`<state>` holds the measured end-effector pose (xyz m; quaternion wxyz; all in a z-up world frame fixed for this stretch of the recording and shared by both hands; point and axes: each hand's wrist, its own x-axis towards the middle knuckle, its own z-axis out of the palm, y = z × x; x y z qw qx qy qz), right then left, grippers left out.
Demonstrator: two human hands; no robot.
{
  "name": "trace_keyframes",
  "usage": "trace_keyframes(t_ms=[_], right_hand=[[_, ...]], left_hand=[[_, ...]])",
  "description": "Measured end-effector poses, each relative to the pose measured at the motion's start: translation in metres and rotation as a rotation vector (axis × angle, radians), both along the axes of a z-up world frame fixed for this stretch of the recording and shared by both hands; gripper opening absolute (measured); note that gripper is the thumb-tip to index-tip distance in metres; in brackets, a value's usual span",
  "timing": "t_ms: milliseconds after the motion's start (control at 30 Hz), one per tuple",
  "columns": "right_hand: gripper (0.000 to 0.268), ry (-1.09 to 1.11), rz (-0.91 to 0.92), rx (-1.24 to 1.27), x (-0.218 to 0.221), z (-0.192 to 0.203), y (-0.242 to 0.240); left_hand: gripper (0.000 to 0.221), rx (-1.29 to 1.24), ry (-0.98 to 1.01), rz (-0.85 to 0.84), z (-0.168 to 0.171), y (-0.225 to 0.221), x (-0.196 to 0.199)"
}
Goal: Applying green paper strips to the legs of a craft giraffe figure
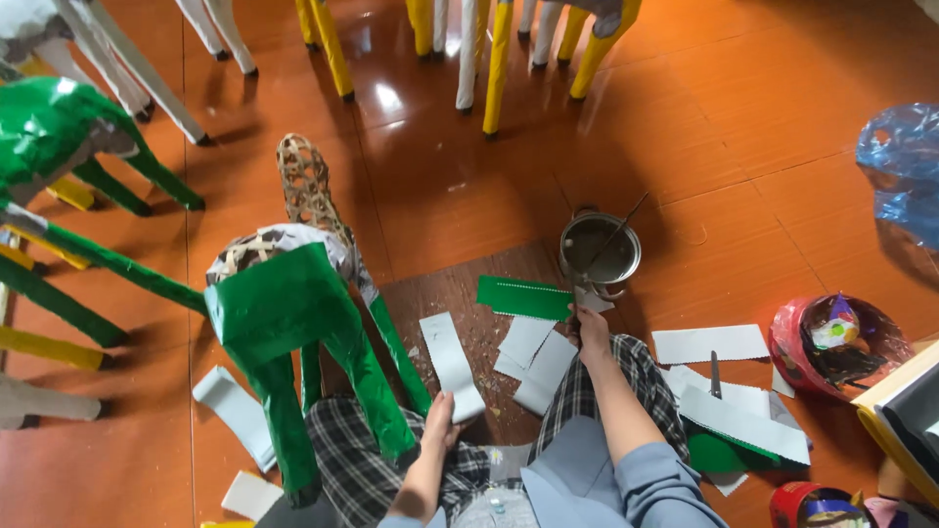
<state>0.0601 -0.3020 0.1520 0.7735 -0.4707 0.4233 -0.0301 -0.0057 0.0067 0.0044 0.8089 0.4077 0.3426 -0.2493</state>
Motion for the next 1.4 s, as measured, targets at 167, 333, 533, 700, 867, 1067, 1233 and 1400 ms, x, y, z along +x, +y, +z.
trace_keyframes(t_ms=[167, 333, 533, 700, 867, 1067, 1233, 1400], right_hand=[[0.031, -0.239, 0.146, -0.161, -0.005, 0.040, 0.017], [0.025, -0.142, 0.220, -0.060, 0.000, -0.034, -0.002], [0.028, -0.114, 0.495, -0.146, -0.015, 0.001, 0.040], [0.036, 0.028, 1.009, -0.487, -0.031, -0.004, 0.087], [0.036, 0.004, 1.347, -1.158, -0.013, -0.036, 0.108], [0.044, -0.028, 1.476, -1.193, 0.006, -0.054, 0.136], [0.048, -0.096, 1.376, -1.285, -0.044, -0.040, 0.139], [0.046, 0.251, 1.071, -0.720, -0.109, 0.001, 0.112]], left_hand=[[0.019, 0.013, 0.073, -0.026, 0.002, -0.001, 0.003], [0.047, 0.078, 0.042, -0.076, -0.007, -0.002, 0.005], [0.071, 0.158, -0.004, -0.072, -0.030, -0.003, 0.006], [0.073, 0.158, -0.007, -0.038, -0.052, -0.005, 0.002], [0.062, 0.186, 0.004, -0.034, -0.040, -0.011, 0.003], [0.060, -0.003, 0.134, 0.064, -0.037, -0.006, 0.001], [0.061, -0.079, 0.206, 0.125, -0.007, 0.002, 0.008], [0.057, -0.162, 0.253, 0.141, 0.004, 0.002, 0.011]])
